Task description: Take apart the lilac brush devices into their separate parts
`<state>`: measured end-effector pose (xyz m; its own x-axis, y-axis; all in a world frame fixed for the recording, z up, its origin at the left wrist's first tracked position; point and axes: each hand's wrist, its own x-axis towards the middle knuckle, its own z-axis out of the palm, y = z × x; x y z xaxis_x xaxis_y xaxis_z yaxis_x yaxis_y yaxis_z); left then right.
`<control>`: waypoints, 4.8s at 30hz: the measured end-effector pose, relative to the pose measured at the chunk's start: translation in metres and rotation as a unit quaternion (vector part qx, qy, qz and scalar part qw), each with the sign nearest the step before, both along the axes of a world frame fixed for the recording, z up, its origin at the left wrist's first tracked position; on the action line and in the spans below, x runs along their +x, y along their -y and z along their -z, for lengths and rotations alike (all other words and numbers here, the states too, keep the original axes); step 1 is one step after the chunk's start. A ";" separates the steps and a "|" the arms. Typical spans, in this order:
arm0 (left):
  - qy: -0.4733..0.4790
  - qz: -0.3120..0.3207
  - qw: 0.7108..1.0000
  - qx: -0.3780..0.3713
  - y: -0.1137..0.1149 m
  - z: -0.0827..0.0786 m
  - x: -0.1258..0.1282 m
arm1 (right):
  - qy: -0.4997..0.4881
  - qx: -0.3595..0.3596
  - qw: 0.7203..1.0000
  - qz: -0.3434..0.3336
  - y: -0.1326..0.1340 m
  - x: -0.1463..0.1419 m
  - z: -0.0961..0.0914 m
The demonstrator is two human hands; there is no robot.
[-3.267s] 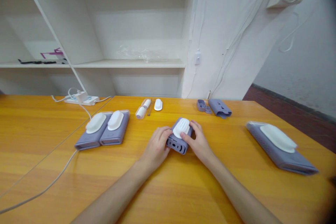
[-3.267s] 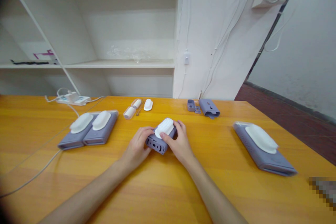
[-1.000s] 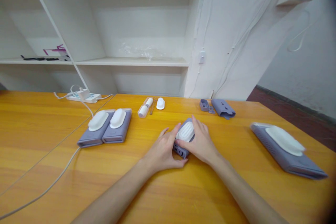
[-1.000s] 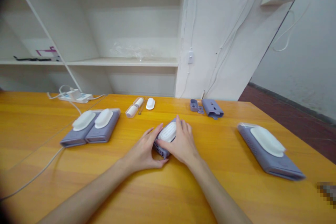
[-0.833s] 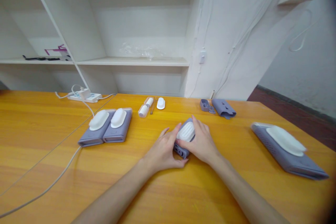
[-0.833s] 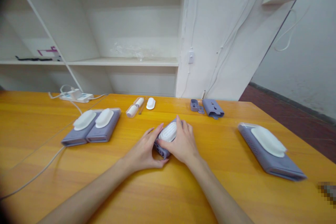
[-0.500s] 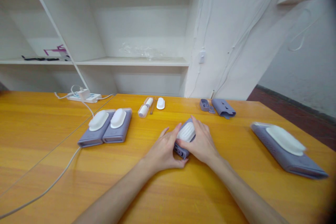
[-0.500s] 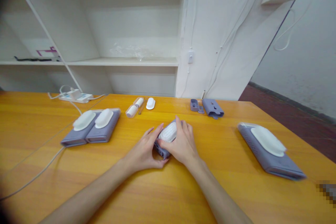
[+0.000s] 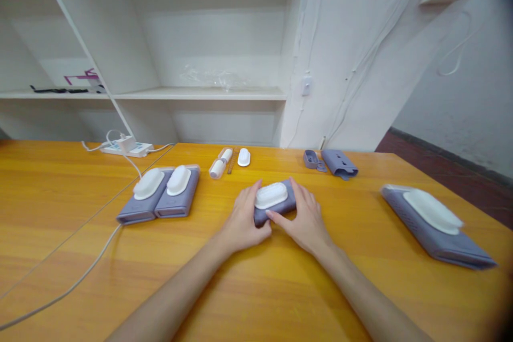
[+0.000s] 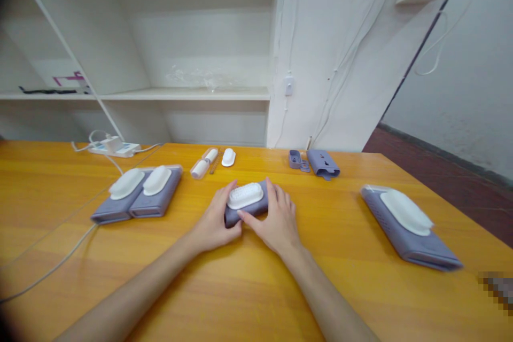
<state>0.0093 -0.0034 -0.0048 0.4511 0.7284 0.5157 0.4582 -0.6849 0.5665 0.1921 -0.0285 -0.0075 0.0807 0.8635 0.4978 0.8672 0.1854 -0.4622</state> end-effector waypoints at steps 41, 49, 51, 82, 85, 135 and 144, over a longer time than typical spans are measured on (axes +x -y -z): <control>0.204 -0.073 0.944 -0.249 -0.012 -0.012 -0.010 | -0.340 -0.081 0.922 -0.167 -0.003 0.013 -0.005; 0.246 -0.071 0.939 -0.231 -0.014 -0.008 -0.009 | -0.315 -0.048 0.939 -0.127 -0.003 0.011 -0.004; 0.266 -0.077 0.933 -0.228 -0.016 -0.005 -0.010 | -0.306 -0.046 0.942 -0.127 -0.002 0.010 -0.005; 0.072 -0.019 0.965 0.251 0.024 -0.006 0.003 | -0.601 -0.097 0.778 -0.152 -0.017 0.024 -0.008; 0.014 -0.005 0.959 0.282 0.026 -0.002 0.005 | -0.609 -0.103 0.773 -0.146 -0.016 0.024 -0.013; 0.221 -0.060 0.973 -0.029 0.001 -0.001 0.000 | -0.587 -0.076 0.779 -0.207 -0.007 0.031 -0.007; 0.187 -0.019 0.954 -0.233 -0.004 -0.003 -0.013 | -0.485 -0.140 0.828 -0.243 -0.008 0.035 -0.007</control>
